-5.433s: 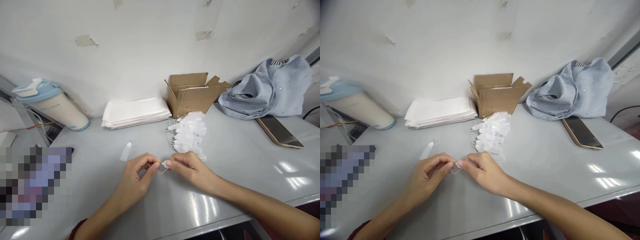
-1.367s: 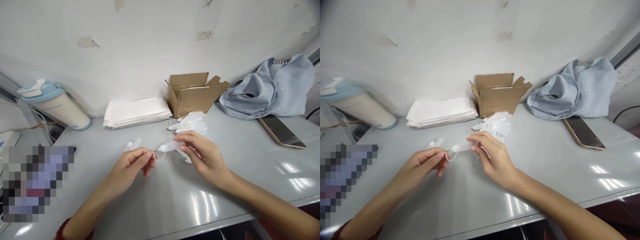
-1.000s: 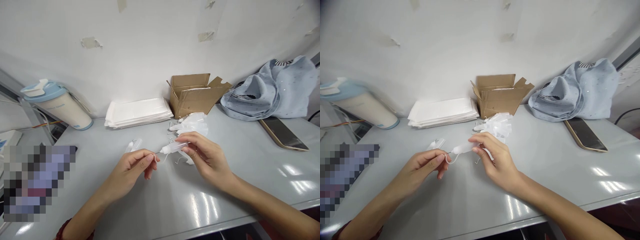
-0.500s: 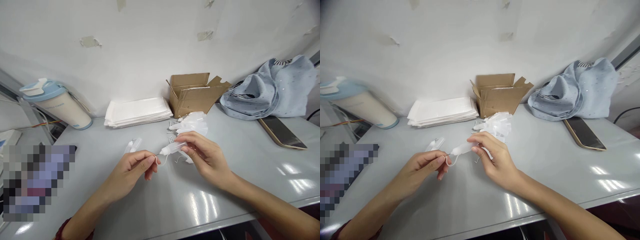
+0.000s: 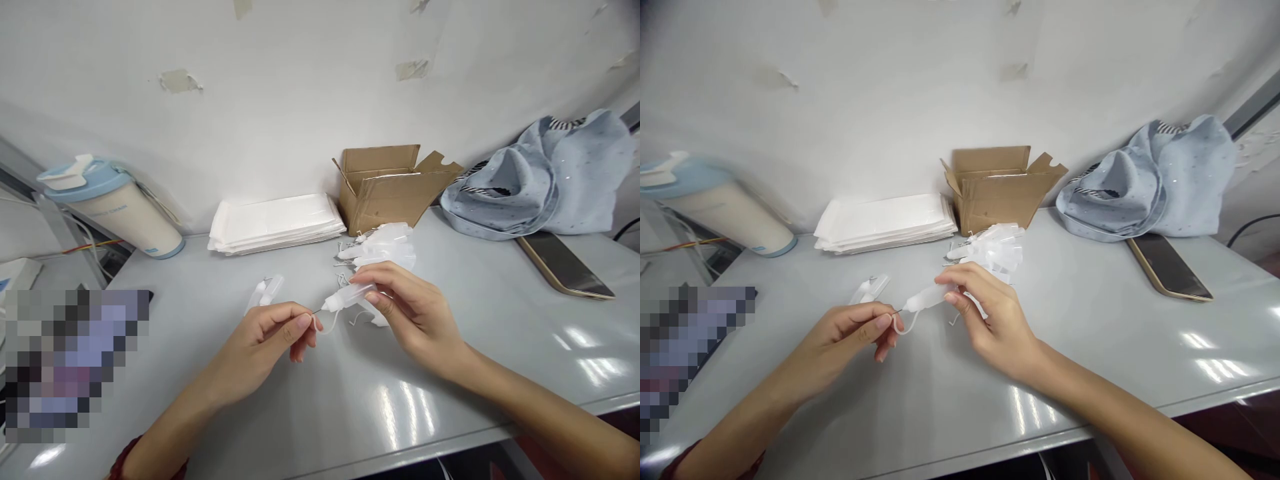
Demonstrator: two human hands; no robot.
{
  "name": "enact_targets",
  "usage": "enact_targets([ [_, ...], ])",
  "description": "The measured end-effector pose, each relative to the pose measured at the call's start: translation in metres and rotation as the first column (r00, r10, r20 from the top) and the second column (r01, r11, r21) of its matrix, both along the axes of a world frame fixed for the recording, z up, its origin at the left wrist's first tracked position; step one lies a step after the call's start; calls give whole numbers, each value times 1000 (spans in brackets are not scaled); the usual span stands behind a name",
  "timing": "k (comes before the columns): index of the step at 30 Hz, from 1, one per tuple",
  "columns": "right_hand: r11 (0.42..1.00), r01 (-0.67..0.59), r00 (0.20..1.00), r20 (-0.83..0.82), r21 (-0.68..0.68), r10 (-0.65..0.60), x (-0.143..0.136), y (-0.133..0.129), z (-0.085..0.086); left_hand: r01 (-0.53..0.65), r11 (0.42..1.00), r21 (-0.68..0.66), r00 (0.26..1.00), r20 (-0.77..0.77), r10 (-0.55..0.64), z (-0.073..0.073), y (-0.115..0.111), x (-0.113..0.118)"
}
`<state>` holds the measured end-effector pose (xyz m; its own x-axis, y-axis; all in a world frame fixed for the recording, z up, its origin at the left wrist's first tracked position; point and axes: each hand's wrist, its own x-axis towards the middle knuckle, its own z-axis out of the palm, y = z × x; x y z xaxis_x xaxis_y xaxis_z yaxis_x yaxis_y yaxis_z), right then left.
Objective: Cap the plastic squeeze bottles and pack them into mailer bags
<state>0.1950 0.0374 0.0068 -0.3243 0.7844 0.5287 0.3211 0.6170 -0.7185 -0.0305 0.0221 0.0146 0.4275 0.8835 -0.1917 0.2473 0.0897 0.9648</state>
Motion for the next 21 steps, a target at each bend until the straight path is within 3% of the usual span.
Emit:
enact_targets([
  [21,987,-61,997,49,148,54,1,3,-1,20,1000,5,1000,-6,-20,-6,1,-2],
])
